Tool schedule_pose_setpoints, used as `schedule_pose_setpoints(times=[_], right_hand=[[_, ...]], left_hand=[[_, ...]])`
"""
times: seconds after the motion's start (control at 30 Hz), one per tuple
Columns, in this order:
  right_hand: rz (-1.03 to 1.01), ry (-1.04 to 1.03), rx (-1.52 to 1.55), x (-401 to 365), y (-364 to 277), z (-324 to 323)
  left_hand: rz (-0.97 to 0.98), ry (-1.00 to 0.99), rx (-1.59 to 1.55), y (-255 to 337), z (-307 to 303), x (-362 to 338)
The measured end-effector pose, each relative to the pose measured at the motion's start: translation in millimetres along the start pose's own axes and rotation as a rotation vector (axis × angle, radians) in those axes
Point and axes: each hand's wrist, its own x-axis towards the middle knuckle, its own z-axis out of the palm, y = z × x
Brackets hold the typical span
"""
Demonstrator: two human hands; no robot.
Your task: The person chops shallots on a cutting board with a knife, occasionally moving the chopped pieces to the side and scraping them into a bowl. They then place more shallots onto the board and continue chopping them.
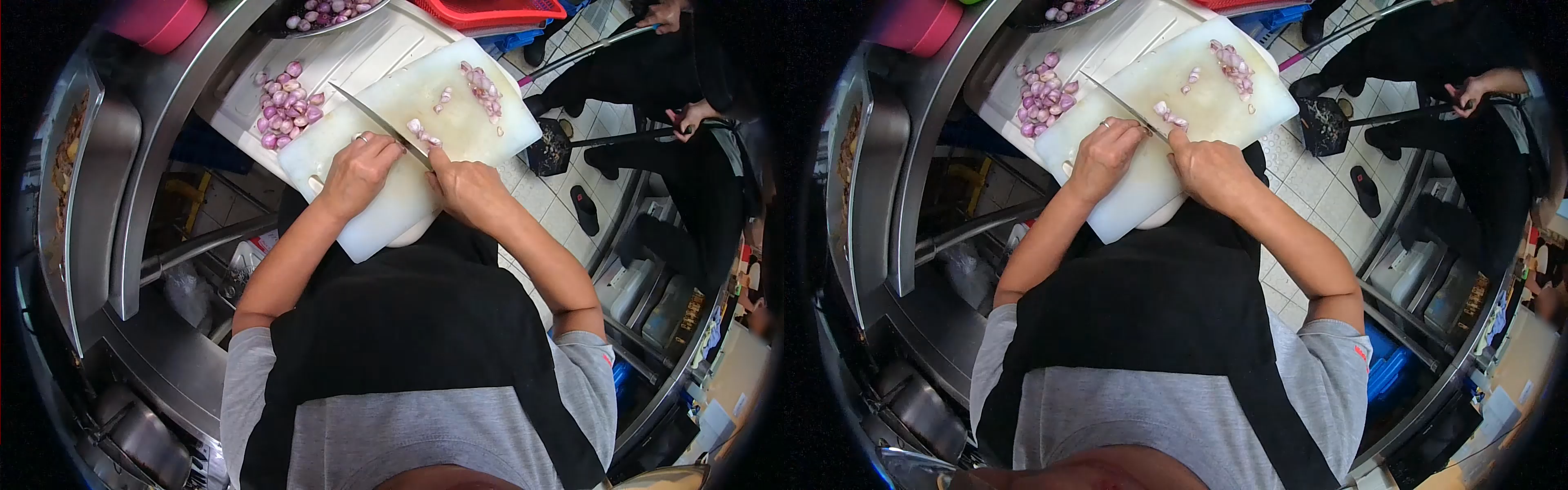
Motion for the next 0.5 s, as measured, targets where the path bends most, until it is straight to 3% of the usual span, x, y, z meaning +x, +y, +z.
schedule_pose_setpoints(times=[0.17, 0.37, 0.5], right_hand=[[0.018, -0.101, -0.027, -10.3, -12.4, -22.7], [-0.005, 0.044, 0.065, -0.8, -0.2, 0.7], [0.011, -0.066, 0.018, -10.9, -7.5, -18.2]], left_hand=[[-0.022, -0.004, 0.031, 2.1, -1.0, -1.8], [-0.025, 0.001, 0.023, 2.4, -2.3, -0.9], [-0.025, -0.003, 0.038, 1.7, -0.9, -1.2]])
